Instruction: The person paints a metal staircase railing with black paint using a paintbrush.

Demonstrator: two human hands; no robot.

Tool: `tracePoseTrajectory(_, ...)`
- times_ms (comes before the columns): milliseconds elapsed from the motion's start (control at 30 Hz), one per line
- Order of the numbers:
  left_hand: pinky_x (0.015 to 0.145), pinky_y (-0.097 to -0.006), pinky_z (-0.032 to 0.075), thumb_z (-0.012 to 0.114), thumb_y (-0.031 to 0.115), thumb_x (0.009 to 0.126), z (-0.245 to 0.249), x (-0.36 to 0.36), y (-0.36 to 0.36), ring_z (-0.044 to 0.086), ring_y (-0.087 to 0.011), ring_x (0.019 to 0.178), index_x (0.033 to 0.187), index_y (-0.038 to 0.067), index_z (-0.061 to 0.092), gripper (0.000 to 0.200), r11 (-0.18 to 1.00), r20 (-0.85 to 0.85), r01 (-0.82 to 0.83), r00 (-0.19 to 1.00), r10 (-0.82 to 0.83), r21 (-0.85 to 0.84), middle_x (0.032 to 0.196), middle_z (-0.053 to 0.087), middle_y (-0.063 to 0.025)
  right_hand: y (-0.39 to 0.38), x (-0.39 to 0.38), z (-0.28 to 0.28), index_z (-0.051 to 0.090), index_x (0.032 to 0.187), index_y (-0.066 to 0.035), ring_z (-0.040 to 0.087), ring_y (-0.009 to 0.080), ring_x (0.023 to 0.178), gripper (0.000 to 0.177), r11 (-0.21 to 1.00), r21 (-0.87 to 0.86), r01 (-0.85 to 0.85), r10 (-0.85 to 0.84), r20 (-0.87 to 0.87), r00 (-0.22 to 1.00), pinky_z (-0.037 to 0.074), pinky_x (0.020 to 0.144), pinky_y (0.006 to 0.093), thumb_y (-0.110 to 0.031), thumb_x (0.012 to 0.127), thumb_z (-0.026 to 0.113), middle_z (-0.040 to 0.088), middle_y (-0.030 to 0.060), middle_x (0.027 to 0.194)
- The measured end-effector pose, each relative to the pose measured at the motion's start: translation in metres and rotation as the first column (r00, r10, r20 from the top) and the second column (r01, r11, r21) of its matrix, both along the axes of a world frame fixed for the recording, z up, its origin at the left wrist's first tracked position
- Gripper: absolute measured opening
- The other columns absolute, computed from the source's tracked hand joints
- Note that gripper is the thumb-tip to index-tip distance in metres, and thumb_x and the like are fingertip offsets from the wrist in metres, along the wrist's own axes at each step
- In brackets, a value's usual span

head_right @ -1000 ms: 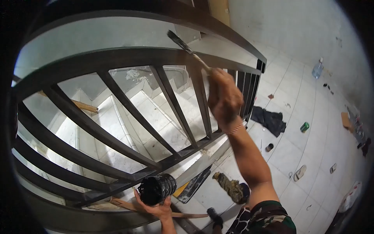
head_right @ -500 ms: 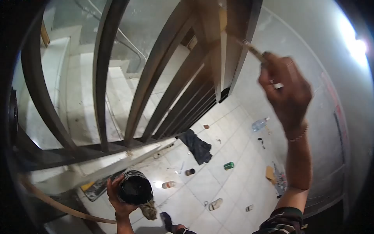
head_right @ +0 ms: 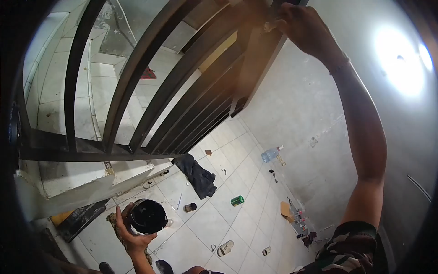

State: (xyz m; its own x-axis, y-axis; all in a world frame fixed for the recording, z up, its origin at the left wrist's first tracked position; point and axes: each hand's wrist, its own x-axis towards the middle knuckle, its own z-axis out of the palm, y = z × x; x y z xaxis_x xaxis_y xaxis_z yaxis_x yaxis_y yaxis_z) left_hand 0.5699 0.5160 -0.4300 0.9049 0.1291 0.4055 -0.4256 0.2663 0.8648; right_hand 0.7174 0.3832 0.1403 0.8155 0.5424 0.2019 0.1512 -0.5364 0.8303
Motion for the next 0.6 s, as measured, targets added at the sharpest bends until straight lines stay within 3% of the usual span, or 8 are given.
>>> tracePoseTrajectory(100, 0.09, -0.0401, 0.05, 0.085, 0.048, 0.053, -0.003, -0.003, -0.007, 0.055, -0.0311, 0.108, 0.142, 0.0, 0.016, 0.122, 0.999, 0.003, -0.031, 0.999, 0.031, 0.016, 0.121, 0.049, -0.0229, -0.004, 0.014, 0.011, 0.065, 0.094, -0.006, 0.059, 0.0182, 0.057, 0.015, 0.997, 0.037, 0.071, -0.069, -0.052, 0.996, 0.049, 0.054, 0.0288, -0.014, 0.09, 0.053, 0.061, 0.0064, 0.075)
tracePoseTrajectory(200, 0.091, -0.0407, 0.05, 0.085, 0.048, 0.053, -0.006, -0.008, -0.01, 0.054, -0.0314, 0.109, 0.142, 0.0, 0.016, 0.122, 0.999, -0.027, -0.03, 0.999, 0.029, -0.02, 0.119, 0.05, -0.023, -0.009, 0.008, 0.023, 0.065, 0.097, -0.007, 0.06, 0.0193, 0.059, 0.016, 0.988, -0.154, 0.029, -0.016, 0.084, 0.996, 0.051, 0.059, 0.0299, -0.016, 0.09, 0.054, 0.061, 0.0078, 0.077)
tracePoseTrajectory(267, 0.091, -0.0411, 0.049, 0.084, 0.049, 0.054, -0.008, -0.007, -0.007, 0.054, -0.0316, 0.11, 0.142, 0.0, 0.016, 0.122, 0.998, -0.055, -0.008, 0.998, 0.005, -0.061, 0.119, 0.05, -0.023, 0.005, -0.011, 0.004, 0.063, 0.096, -0.006, 0.061, 0.0204, 0.06, 0.015, 0.98, -0.104, -0.172, 0.191, 0.216, 0.958, 0.051, 0.062, 0.0313, -0.016, 0.089, 0.055, 0.062, 0.0089, 0.078)
tracePoseTrajectory(300, 0.091, -0.0413, 0.049, 0.084, 0.05, 0.054, -0.008, -0.007, -0.004, 0.053, -0.0319, 0.11, 0.142, 0.0, 0.015, 0.122, 0.999, -0.022, -0.039, 0.999, 0.038, -0.008, 0.119, 0.05, -0.0232, 0.001, -0.017, 0.025, 0.061, 0.097, -0.005, 0.061, 0.0177, 0.06, 0.016, 0.795, -0.58, -0.179, 0.329, 0.165, 0.93, 0.05, 0.06, 0.0304, -0.017, 0.088, 0.057, 0.062, 0.0089, 0.071)
tracePoseTrajectory(333, 0.092, -0.0414, 0.049, 0.083, 0.052, 0.054, -0.009, -0.007, -0.002, 0.053, -0.0322, 0.11, 0.142, 0.0, 0.015, 0.122, 0.997, 0.012, -0.066, 0.998, 0.065, 0.043, 0.119, 0.05, -0.0234, 0.025, -0.034, -0.005, 0.061, 0.098, -0.005, 0.059, 0.0148, 0.058, 0.016, 0.991, -0.016, -0.131, 0.128, 0.368, 0.921, 0.048, 0.056, 0.0294, -0.016, 0.087, 0.058, 0.062, 0.0088, 0.071)
tracePoseTrajectory(500, 0.09, -0.0416, 0.049, 0.082, 0.056, 0.054, -0.012, -0.01, -0.001, 0.054, -0.0323, 0.109, 0.141, 0.0, 0.016, 0.122, 0.993, -0.003, -0.114, 0.993, 0.114, 0.041, 0.119, 0.05, -0.0233, 0.0, -0.017, -0.007, 0.061, 0.098, -0.005, 0.059, 0.0149, 0.058, 0.015, 0.99, 0.134, -0.038, 0.017, 0.157, 0.987, 0.047, 0.056, 0.0279, -0.015, 0.087, 0.058, 0.062, 0.0078, 0.069)
tracePoseTrajectory(533, 0.089, -0.0417, 0.049, 0.082, 0.057, 0.054, -0.011, -0.011, -0.002, 0.054, -0.0322, 0.109, 0.141, 0.0, 0.017, 0.123, 0.992, -0.016, -0.117, 0.993, 0.117, 0.039, 0.118, 0.05, -0.0232, -0.017, 0.001, 0.011, 0.062, 0.097, -0.005, 0.061, 0.0187, 0.061, 0.015, 0.708, -0.627, -0.325, 0.387, -0.04, 0.921, 0.048, 0.058, 0.0275, -0.017, 0.087, 0.059, 0.064, 0.0082, 0.07)
tracePoseTrajectory(600, 0.089, -0.0416, 0.049, 0.081, 0.058, 0.054, -0.008, -0.012, -0.004, 0.055, -0.0322, 0.109, 0.141, 0.0, 0.017, 0.123, 0.994, -0.028, -0.11, 0.993, 0.11, 0.019, 0.118, 0.05, -0.0232, -0.027, 0.012, 0.005, 0.062, 0.097, -0.006, 0.062, 0.0218, 0.063, 0.015, 0.981, -0.071, -0.181, 0.19, 0.15, 0.97, 0.048, 0.058, 0.0271, -0.017, 0.087, 0.06, 0.065, 0.0087, 0.072)
